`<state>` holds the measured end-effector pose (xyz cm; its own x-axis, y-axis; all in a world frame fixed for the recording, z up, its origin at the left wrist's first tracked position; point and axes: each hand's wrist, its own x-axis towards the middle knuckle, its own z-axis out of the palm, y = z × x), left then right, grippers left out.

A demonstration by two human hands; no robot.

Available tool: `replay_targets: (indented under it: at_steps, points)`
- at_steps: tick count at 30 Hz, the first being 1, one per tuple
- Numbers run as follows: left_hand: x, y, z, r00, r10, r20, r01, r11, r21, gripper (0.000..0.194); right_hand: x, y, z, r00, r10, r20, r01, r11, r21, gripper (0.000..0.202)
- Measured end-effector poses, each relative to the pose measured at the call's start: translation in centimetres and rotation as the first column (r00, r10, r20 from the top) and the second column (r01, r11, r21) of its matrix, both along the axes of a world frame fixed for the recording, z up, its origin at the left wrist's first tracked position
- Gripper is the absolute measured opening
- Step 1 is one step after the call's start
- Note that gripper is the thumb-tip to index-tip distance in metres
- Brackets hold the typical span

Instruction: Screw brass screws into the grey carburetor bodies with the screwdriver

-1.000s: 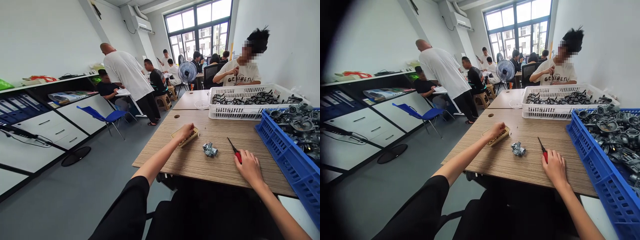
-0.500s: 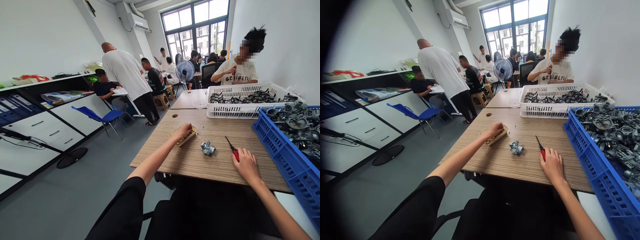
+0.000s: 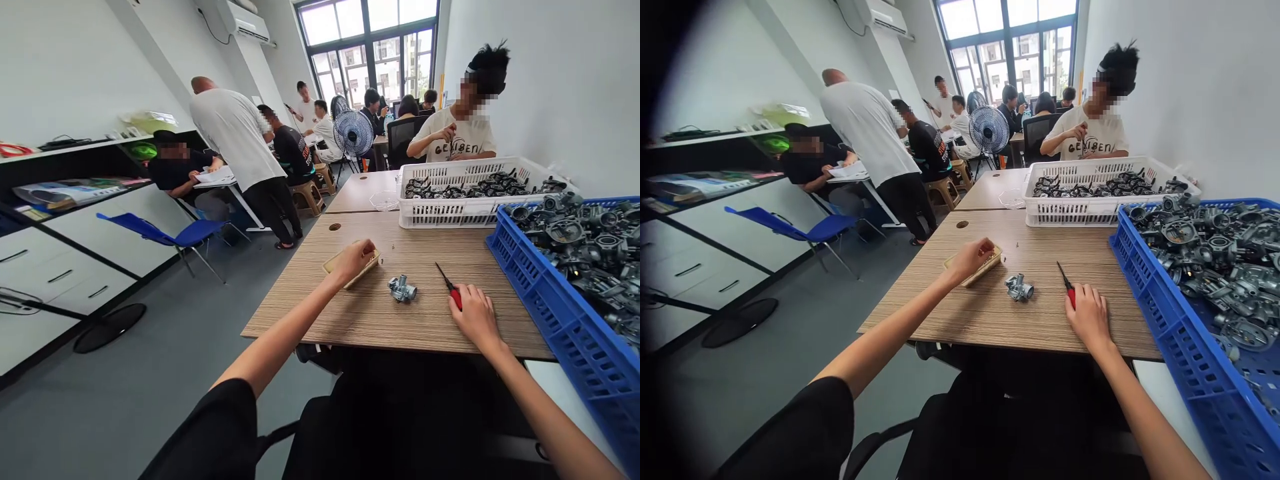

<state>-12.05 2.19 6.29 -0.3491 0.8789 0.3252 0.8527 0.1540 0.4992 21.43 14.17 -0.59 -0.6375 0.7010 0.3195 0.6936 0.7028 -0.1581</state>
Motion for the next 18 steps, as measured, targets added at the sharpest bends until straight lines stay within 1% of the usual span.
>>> replay_targets:
  at_steps: [1,3,5,7,9,12,18]
  points:
    - [1.2,-0.7,0.2,0.999,-0.044,0.001,0.044,0.999,0.03,0.006,0.0,0.0,0.1,1.0,0.003,0.003,-0.003,1.0,-0.001,0.026]
    - [3.7,-2.0,0.4,0.991,-0.131,-0.012,0.132,0.991,0.036,0.005,0.0,0.0,0.1,1.0,0.007,0.005,-0.007,1.0,-0.006,0.026]
    - [5.9,-3.0,0.1,0.978,-0.208,-0.033,0.209,0.978,0.014,0.005,0.0,0.0,0.2,1.0,0.004,0.007,-0.004,1.0,-0.012,0.026]
    - [7.3,-3.3,-0.5,0.966,-0.254,-0.051,0.254,0.967,0.005,0.004,0.0,0.1,0.2,1.0,-0.003,0.01,0.003,1.0,-0.014,0.027]
    - [7.9,-3.3,-1.1,0.96,-0.273,-0.059,0.274,0.962,0.002,0.003,0.0,0.1,0.1,1.0,-0.008,0.009,0.008,1.0,-0.014,0.027]
    - [8.0,-3.0,-1.7,0.957,-0.284,-0.059,0.285,0.959,0.003,0.003,-0.1,0.0,0.1,1.0,-0.009,0.007,0.01,1.0,-0.017,0.026]
    - [7.9,-3.0,-2.0,0.955,-0.287,-0.081,0.288,0.958,0.006,0.003,-0.1,-0.1,0.1,1.0,-0.01,0.011,0.011,1.0,-0.021,0.026]
